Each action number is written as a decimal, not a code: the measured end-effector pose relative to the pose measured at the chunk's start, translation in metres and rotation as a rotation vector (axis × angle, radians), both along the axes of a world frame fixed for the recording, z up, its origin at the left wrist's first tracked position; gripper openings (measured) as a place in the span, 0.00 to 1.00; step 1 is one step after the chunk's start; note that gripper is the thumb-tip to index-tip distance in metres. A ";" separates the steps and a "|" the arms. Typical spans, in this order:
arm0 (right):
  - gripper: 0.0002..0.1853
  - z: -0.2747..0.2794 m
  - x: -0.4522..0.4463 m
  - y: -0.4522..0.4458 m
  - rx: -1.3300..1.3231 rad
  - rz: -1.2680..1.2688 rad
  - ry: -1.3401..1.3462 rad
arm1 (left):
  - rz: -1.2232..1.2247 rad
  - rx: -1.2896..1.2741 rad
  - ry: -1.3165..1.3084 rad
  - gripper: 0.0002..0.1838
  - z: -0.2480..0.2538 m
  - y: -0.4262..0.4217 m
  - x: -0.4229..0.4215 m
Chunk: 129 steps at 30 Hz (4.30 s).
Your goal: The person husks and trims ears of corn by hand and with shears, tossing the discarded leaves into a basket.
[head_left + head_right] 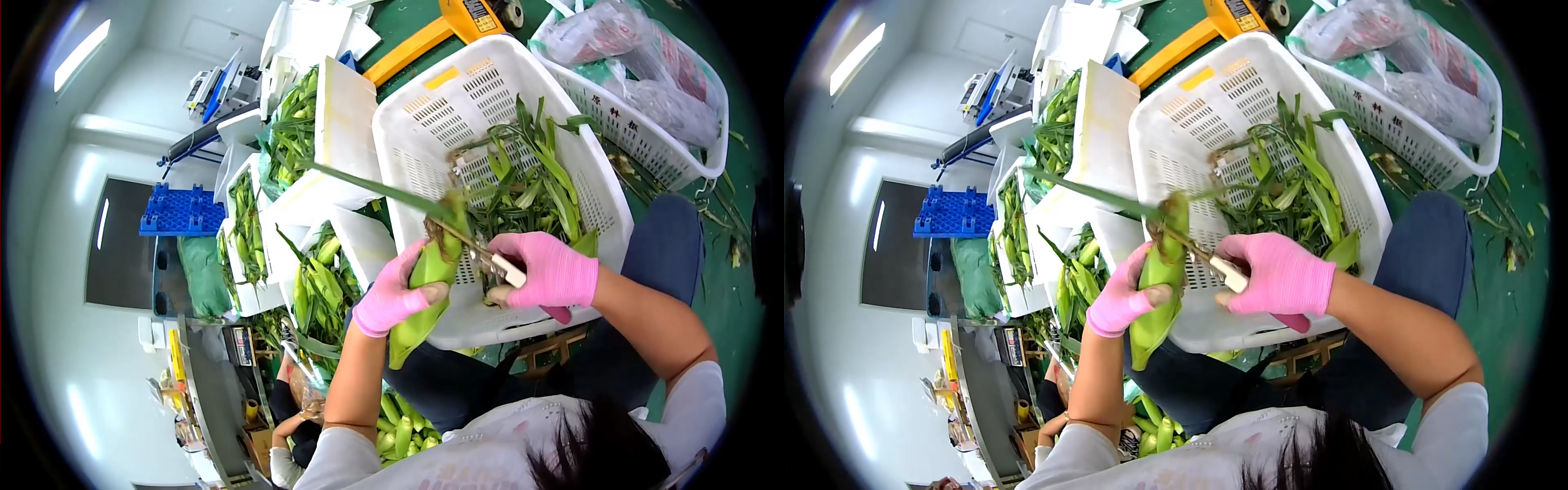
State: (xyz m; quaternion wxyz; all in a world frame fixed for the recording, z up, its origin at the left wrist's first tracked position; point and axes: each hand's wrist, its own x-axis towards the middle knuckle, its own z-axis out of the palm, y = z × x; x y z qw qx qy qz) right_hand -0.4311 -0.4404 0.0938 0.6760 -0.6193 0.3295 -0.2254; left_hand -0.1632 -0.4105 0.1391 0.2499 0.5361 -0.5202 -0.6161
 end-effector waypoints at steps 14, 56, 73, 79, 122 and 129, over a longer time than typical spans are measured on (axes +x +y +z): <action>0.31 -0.007 0.019 0.047 0.698 0.117 -0.403 | 0.875 -0.804 0.476 0.30 -0.037 -0.033 -0.003; 0.39 -0.045 0.051 0.028 -0.387 -0.391 0.403 | 0.733 -0.080 0.546 0.34 -0.120 0.023 -0.049; 0.17 -0.021 0.029 0.010 0.068 -0.258 0.106 | 0.686 -0.320 0.352 0.43 -0.107 0.037 -0.047; 0.18 -0.005 0.024 0.020 0.575 0.139 -0.183 | 0.729 -0.288 0.498 0.42 -0.108 0.041 -0.017; 0.42 -0.024 0.058 0.092 0.802 0.026 -0.377 | 1.417 -0.547 -0.746 0.13 -0.180 0.105 0.354; 0.36 -0.021 0.066 0.052 0.686 -0.057 -0.396 | 1.312 0.522 -1.044 0.42 -0.203 0.022 0.376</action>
